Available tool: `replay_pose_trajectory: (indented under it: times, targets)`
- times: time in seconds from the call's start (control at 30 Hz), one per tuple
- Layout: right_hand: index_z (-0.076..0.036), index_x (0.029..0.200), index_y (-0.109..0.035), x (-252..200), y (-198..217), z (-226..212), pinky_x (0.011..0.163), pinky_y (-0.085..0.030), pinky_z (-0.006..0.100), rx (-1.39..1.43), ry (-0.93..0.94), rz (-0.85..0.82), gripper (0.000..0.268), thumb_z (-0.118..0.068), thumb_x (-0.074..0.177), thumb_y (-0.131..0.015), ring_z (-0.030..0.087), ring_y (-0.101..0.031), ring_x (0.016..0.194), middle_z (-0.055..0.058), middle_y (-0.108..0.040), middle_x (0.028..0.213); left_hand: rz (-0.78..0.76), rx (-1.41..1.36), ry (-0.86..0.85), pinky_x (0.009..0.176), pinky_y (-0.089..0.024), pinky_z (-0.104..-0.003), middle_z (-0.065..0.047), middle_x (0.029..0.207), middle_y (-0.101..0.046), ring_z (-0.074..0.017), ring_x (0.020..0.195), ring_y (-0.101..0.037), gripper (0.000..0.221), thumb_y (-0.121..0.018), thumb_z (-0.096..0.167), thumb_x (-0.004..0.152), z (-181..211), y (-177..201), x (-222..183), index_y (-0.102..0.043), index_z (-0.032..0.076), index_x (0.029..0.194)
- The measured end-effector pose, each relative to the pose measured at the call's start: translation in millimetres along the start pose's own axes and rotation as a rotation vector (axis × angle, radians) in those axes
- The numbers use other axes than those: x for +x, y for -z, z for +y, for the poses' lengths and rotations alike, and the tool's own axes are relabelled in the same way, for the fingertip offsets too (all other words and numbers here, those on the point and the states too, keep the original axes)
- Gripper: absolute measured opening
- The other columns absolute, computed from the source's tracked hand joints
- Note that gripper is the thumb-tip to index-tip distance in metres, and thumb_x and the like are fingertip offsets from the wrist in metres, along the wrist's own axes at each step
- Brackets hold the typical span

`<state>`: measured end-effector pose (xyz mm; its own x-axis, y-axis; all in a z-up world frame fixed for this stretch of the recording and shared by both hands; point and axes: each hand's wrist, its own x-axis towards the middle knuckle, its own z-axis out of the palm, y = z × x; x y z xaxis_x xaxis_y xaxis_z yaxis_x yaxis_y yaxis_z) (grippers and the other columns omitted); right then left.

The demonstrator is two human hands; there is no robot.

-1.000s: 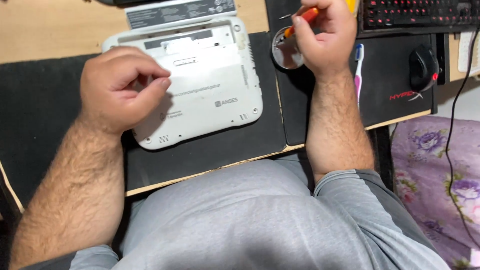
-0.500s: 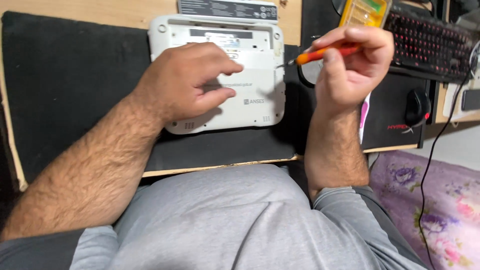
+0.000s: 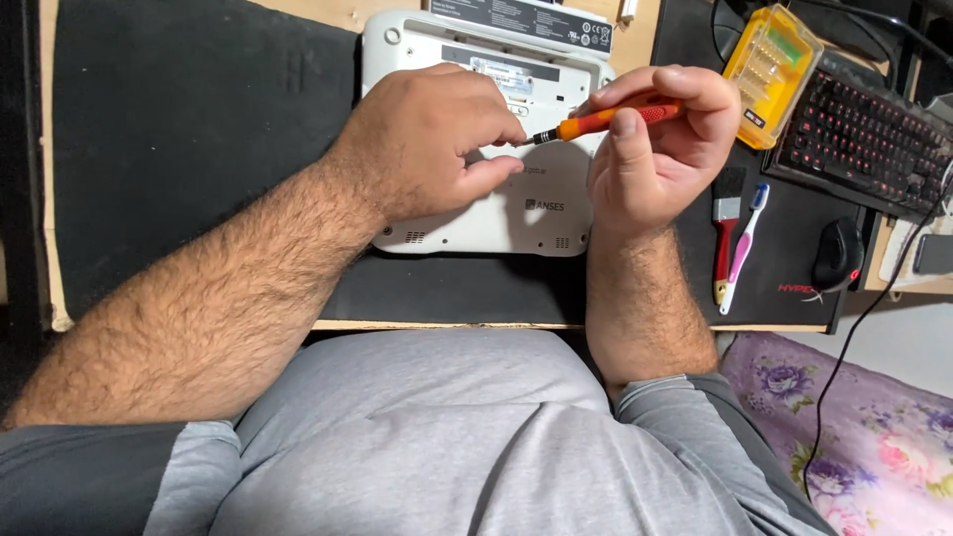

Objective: Fastening screws into the back cover of an electronic device using a precision screwdriver.

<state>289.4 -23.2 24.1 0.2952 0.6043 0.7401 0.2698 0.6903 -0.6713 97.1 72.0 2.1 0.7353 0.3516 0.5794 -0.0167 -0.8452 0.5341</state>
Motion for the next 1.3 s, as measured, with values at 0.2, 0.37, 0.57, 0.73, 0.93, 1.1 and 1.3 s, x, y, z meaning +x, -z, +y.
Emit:
replay_pose_trajectory:
  times: [0.2,0.37,0.57,0.73,0.93,1.1,1.3]
  targets:
    - [-0.004,0.118,-0.053,-2.1,0.4,-0.1,0.062,-0.057,0.040,-0.014,0.002,0.003,0.023,-0.008,0.099,-0.066,0.030,-0.062,0.079,0.018,-0.054,0.096,-0.002,-0.025,0.007,0.070,-0.052,-0.038,0.001,0.089,-0.071,-0.0243,0.084,-0.065,0.002,-0.077,0.016,0.095,0.3,-0.9,0.6,-0.077,0.014,0.095]
    - [-0.004,0.119,-0.053,-2.4,2.7,-1.8,0.062,-0.058,0.041,-0.011,0.040,-0.003,0.022,-0.008,0.100,-0.065,0.031,-0.062,0.076,0.021,-0.055,0.095,-0.026,-0.079,0.038,0.069,-0.052,-0.037,0.001,0.090,-0.074,-0.0225,0.085,-0.067,0.006,-0.076,0.017,0.097,4.9,4.8,4.0,-0.079,0.013,0.094]
    - [-0.005,0.122,-0.052,-2.3,3.0,-10.5,0.059,-0.058,0.041,-0.009,0.019,-0.036,0.021,-0.007,0.103,-0.062,0.033,-0.060,0.073,0.026,-0.057,0.091,-0.044,-0.112,0.023,0.071,-0.051,-0.037,0.001,0.087,-0.072,-0.0224,0.083,-0.066,0.006,-0.076,0.018,0.098,3.9,4.8,4.5,-0.078,0.012,0.094]
    - [-0.007,0.123,-0.051,-3.1,2.3,-13.1,0.060,-0.059,0.042,0.002,0.010,-0.066,0.022,-0.007,0.103,-0.061,0.033,-0.060,0.075,0.026,-0.057,0.093,-0.040,-0.109,0.036,0.070,-0.051,-0.037,0.002,0.086,-0.072,-0.0217,0.082,-0.066,0.005,-0.077,0.017,0.096,3.5,3.9,3.8,-0.079,0.013,0.094]
    - [-0.007,0.122,-0.050,-2.6,0.1,-18.4,0.061,-0.058,0.040,-0.075,0.022,-0.069,0.021,-0.009,0.104,-0.061,0.033,-0.060,0.075,0.026,-0.058,0.093,-0.043,-0.145,0.048,0.071,-0.051,-0.036,0.001,0.086,-0.072,-0.0216,0.083,-0.066,0.006,-0.078,0.017,0.098,5.8,6.6,4.3,-0.078,0.012,0.094]
    - [-0.008,0.123,-0.048,-2.0,-0.5,-21.4,0.062,-0.058,0.040,-0.103,0.055,-0.114,0.021,-0.009,0.105,-0.060,0.035,-0.062,0.072,0.026,-0.059,0.093,-0.021,-0.177,0.055,0.069,-0.051,-0.035,0.001,0.084,-0.071,-0.0210,0.081,-0.065,0.006,-0.080,0.014,0.096,5.4,6.1,3.6,-0.078,0.011,0.092]
    - [-0.007,0.130,-0.053,0.1,0.7,-20.8,0.068,-0.060,0.039,-0.148,0.189,-0.196,0.032,-0.002,0.101,-0.065,0.034,-0.066,0.077,0.027,-0.062,0.093,-0.006,-0.148,0.045,0.065,-0.050,-0.036,0.001,0.082,-0.071,-0.0212,0.079,-0.065,0.006,-0.079,0.014,0.094,3.8,3.0,2.0,-0.078,0.012,0.090]
